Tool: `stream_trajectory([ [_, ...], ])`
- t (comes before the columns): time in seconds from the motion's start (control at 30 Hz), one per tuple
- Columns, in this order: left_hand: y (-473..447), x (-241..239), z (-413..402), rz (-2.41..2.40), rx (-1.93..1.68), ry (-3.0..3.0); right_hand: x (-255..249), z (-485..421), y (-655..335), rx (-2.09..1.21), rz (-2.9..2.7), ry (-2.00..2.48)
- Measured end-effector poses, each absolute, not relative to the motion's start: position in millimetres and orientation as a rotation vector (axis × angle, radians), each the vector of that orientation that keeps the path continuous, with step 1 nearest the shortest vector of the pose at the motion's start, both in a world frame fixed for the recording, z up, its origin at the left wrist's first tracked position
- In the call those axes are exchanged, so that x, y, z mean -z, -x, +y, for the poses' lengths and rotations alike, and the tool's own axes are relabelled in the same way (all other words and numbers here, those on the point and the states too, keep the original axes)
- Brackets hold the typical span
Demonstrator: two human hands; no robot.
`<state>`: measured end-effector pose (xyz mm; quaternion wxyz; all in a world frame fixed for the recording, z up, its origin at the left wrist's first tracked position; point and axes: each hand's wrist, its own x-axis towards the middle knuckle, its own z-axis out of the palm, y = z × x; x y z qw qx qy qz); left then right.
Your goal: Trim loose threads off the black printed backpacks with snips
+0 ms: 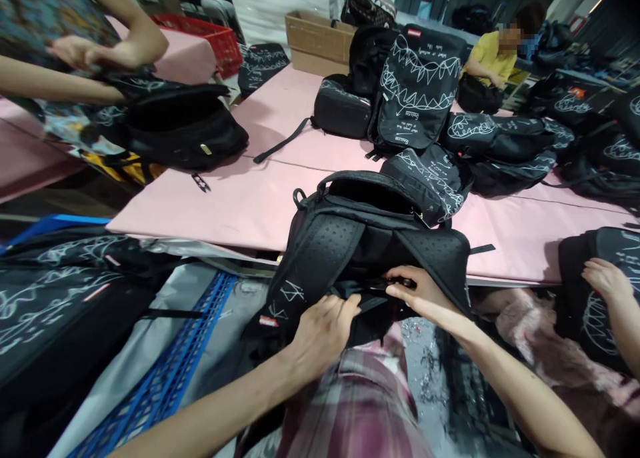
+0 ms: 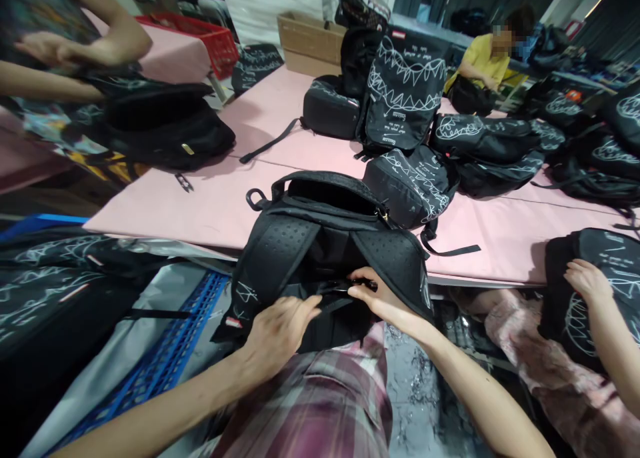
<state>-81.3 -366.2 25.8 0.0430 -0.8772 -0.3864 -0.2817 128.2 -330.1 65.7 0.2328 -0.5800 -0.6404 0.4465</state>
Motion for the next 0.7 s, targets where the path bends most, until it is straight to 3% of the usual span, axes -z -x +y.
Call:
stream_trajectory([
  [0.2,64,-60,-347,-1.752,0.044,2.926,-51,-338,-131,-1.169,-1.728,1.505],
  [0.3,58,-65,-338,-1.895,-0.197,2.955,-52,-339,-131,-1.176,-1.763,1.494],
  [0.53,56,-52,-344,-1.804,-0.174,2.848,-55,-340,-130,-1.175,-1.766,1.49],
  [0.7,60,-53,-340,-2.005,-0.192,2.654,-52,-345,-128,-1.246,-1.736,1.45],
])
